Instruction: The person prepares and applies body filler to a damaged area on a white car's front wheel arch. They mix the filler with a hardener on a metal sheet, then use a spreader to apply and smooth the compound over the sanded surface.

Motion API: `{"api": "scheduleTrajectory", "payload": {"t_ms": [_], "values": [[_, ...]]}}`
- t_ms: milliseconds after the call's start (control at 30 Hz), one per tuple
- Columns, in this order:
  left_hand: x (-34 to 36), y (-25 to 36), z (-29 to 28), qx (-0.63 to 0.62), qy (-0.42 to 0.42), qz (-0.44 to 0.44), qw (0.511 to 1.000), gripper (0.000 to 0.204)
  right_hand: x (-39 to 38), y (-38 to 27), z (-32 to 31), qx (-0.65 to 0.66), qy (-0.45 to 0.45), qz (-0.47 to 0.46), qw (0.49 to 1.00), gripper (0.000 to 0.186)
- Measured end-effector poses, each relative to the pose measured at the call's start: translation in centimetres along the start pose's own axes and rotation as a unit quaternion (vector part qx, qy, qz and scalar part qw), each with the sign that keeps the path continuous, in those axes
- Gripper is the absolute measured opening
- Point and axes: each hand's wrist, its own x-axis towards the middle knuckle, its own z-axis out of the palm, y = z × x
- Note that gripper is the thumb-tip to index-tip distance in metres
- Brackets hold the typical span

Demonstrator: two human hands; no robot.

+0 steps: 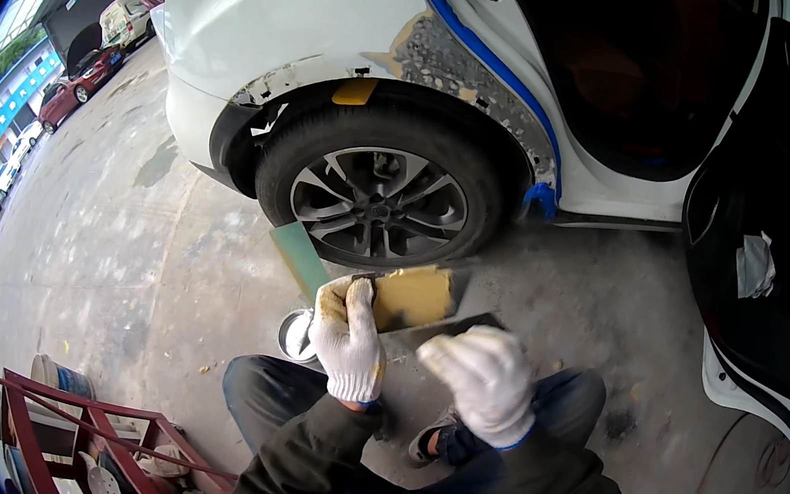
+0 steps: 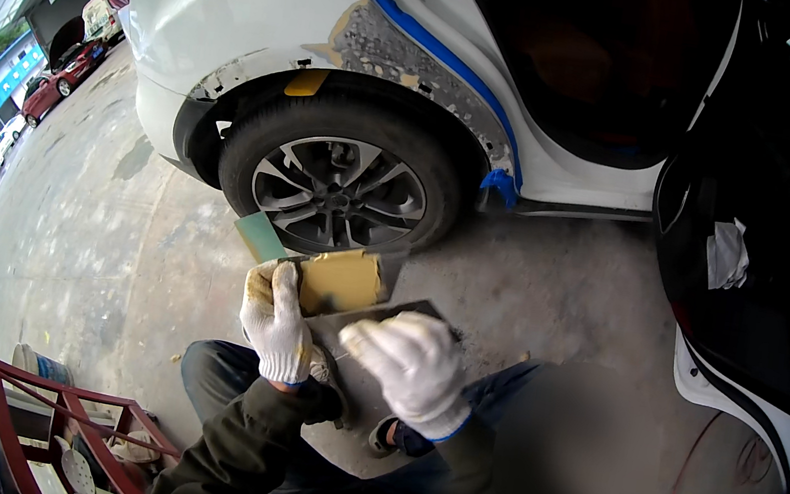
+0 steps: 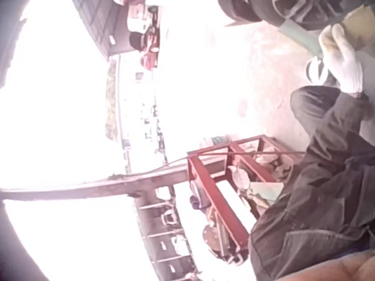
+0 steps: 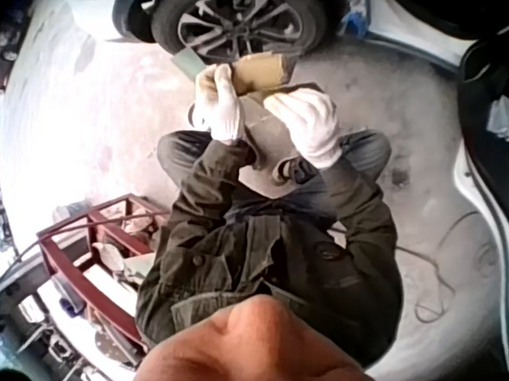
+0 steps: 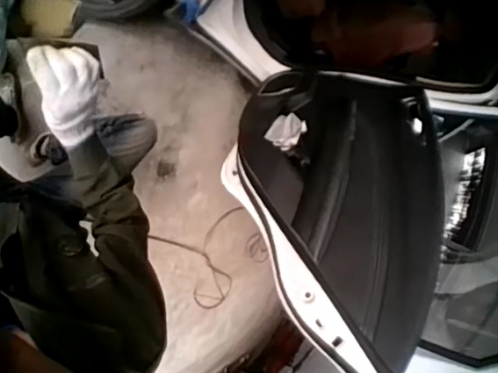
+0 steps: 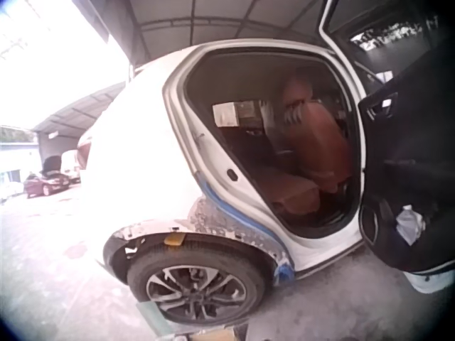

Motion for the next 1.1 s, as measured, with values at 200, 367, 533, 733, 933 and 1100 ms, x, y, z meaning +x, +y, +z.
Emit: {"api": "scheduleTrajectory", "payload": {"t_ms": [200, 367, 533, 733, 933, 1100], "values": [[-1.0, -0.4, -0.5, -0.034, -0.142, -0.059, 0.988, 0.007, 5.3, 2.6, -3.5, 0.358, 0.013, 0.246, 0.901, 0.024], [-1.0, 0.3, 0.0, -0.061, -0.109, -0.057, 0.99, 0.008, 4.2, 3.8, -3.9, 0.496, -0.093, 0.342, 0.793, 0.025], [0.3, 0.5, -1.1, -0.028, -0.068, -0.043, 0.996, 0.014, 2.8, 5.1, -3.8, 0.315, -0.154, 0.256, 0.901, 0.022], [1.0, 1.1, -2.0, 0.009, -0.016, 0.017, 1.0, 0.013, 3.4, 5.4, -4.1, 0.182, -0.014, 0.348, 0.919, 0.021], [-0.7, 1.3, -1.4, -0.077, -0.035, 0.015, 0.996, 0.008, 2.3, 4.4, 0.0, 0.481, 0.124, 0.512, 0.701, 0.023], [-1.5, 1.0, -0.5, -0.102, -0.024, -0.033, 0.994, 0.009, 0.7, 3.4, 3.5, 0.518, 0.129, 0.54, 0.651, 0.023]]}}
